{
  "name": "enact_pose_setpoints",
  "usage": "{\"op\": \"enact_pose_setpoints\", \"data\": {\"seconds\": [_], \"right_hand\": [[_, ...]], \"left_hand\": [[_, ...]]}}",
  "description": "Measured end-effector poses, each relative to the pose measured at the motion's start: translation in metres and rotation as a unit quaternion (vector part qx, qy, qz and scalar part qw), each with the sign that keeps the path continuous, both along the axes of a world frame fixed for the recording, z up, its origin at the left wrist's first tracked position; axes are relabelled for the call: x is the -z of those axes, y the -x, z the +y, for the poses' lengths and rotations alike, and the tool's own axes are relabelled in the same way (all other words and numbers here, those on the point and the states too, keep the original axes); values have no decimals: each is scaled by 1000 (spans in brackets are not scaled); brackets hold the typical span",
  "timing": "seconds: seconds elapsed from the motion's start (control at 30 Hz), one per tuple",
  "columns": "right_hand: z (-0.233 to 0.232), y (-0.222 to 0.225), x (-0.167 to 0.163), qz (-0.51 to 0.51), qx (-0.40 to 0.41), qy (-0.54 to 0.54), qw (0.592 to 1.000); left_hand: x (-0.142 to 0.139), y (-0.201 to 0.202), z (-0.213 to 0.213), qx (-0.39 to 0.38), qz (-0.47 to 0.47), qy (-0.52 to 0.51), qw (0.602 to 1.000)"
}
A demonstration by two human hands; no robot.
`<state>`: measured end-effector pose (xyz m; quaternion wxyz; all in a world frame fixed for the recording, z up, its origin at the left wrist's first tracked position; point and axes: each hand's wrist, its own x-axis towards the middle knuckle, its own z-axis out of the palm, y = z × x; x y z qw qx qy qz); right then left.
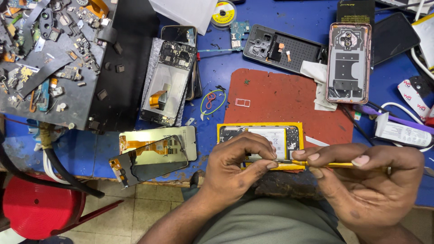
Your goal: The person handles a disassembled smartphone, removes a protective film from the screen, and uses a screwdriver to remove screws from the back of the device. They then wipe the interior with a tissue and place the back cover onto the phone.
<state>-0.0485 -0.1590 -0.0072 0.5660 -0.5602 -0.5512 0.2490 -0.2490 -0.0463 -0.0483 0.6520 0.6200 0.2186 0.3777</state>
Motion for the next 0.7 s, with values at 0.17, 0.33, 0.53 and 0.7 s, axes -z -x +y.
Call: {"op": "enact_pose_setpoints", "data": {"seconds": [0.17,0.33,0.53,0.7], "right_hand": [[-2,-1,2,-7,0,10,1000],[-1,2,3,-121,79,46,988],[1,-2,3,-49,-9,31,998],[2,-5,9,6,-47,38,998]], "left_hand": [[2,0,0,0,-3,-10,1000],[4,-1,-1,-18,1,-54,998],[4,1,-2,-37,19,-106,993],[1,0,-1,-52,21,-141,988]]}}
